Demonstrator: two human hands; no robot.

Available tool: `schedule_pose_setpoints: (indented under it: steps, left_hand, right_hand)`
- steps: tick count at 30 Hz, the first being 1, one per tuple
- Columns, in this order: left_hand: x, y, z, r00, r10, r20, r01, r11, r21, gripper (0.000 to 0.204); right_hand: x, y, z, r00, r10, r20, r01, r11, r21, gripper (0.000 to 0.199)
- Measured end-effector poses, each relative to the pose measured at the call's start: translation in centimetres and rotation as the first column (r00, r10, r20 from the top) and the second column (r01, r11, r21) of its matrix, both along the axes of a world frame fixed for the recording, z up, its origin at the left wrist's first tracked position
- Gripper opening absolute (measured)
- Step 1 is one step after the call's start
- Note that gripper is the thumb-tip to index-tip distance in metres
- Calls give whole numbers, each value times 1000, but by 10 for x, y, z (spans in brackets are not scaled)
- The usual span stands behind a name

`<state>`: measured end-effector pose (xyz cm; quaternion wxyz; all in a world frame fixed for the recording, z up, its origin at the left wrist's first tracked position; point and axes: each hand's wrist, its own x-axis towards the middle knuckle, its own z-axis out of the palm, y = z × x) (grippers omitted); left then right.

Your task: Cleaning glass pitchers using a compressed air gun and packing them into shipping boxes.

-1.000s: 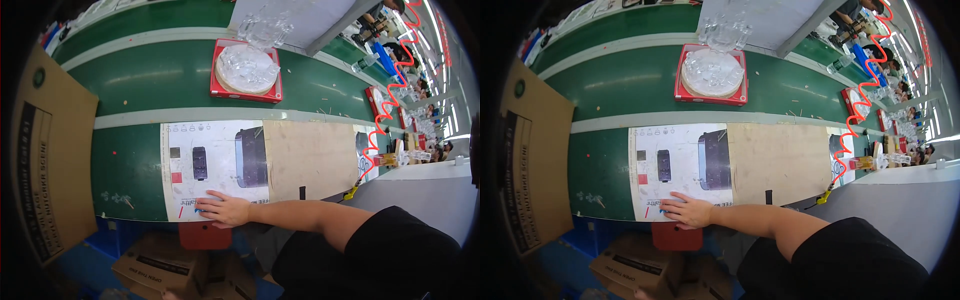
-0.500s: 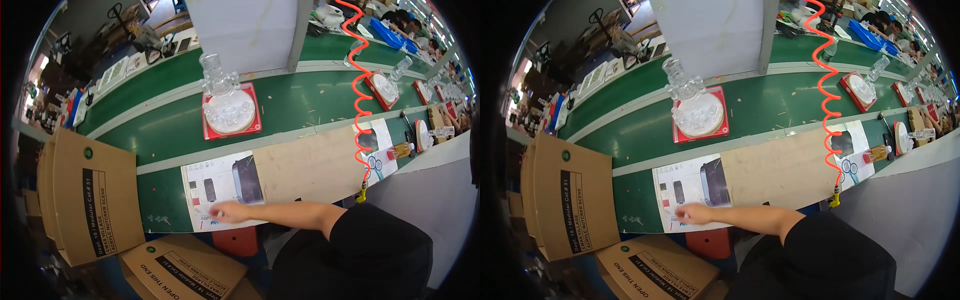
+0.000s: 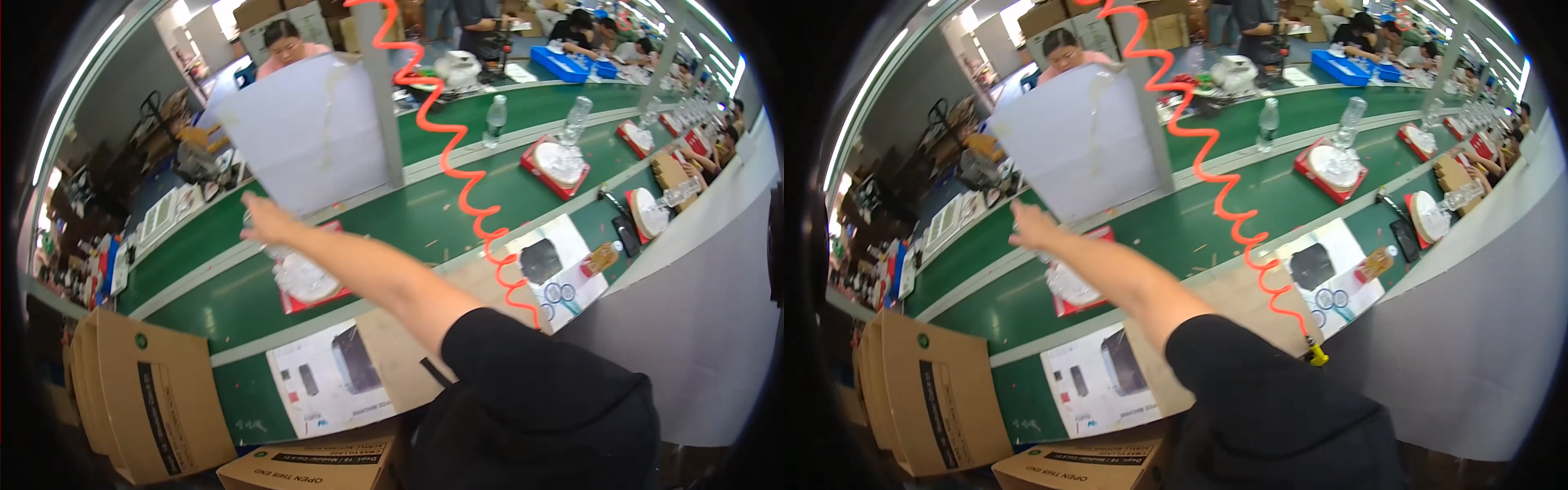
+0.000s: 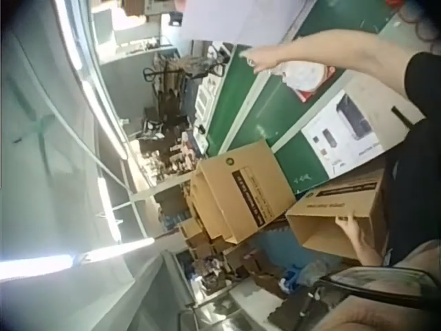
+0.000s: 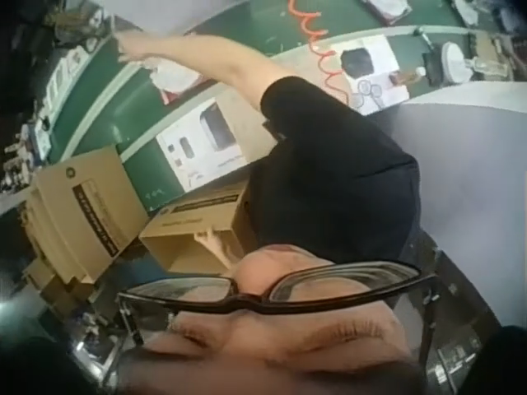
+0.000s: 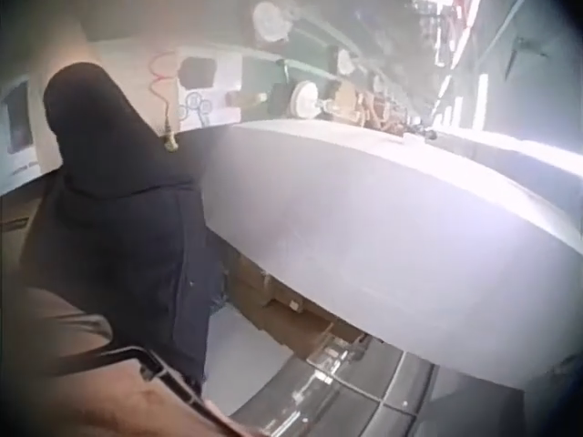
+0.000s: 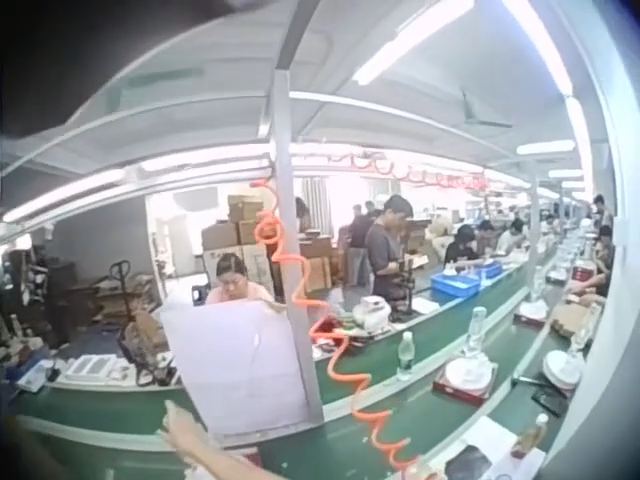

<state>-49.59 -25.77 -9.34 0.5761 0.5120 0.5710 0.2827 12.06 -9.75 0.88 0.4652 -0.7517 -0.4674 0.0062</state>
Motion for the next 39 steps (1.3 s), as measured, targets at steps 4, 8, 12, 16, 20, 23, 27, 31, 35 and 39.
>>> schedule_pose_setpoints:
  steps: [4, 8, 12, 16, 20, 23, 27, 31, 35, 39]
  left_hand:
    - [57, -21, 16, 999, -26, -39, 25, 999, -35, 69]
    - [118, -39, 40, 998, -42, -47, 31, 979, -204, 86]
    - [130, -40, 43, 995, -98, 6, 96, 953, -289, 92]
    - [124, -34, 17, 988, -85, -132, 56, 977, -208, 74]
    - [135, -46, 5, 982, -96, -164, 55, 969, -241, 75]
    - [122, -40, -20, 975, -108, -196, 34, 936, -350, 66]
    - [125, -38, -8, 985, -137, -109, 85, 918, -387, 43]
    - [117, -36, -1, 985, -157, -65, 119, 910, -396, 51]
    - [125, -32, 13, 914, -338, -225, 228, 886, -404, 58]
    - [117, -8, 41, 764, -608, -215, 461, 749, -476, 64]
  right_hand:
    - [-36, -7, -15, 968, -106, 226, 97, 994, 50, 66]
    - [-50, -44, -11, 955, -93, 283, 20, 968, 250, 55]
    - [-85, -89, 2, 968, 51, 247, -156, 891, 427, 46]
    - [-89, -139, 24, 958, 49, 284, -183, 865, 468, 44]
    - [-94, -201, 31, 973, 125, 192, -199, 876, 440, 39]
    - [-105, -237, 13, 982, 146, 116, -178, 917, 358, 38]
    - [-114, -284, -13, 991, 116, 64, -130, 954, 272, 44]
    - [-123, -318, -26, 991, -10, -132, 62, 914, 400, 60]
    - [-119, -375, -119, 856, -330, -398, 368, 930, 21, 41]
    - [-132, -429, -195, 747, -488, -452, 302, 854, -423, 36]
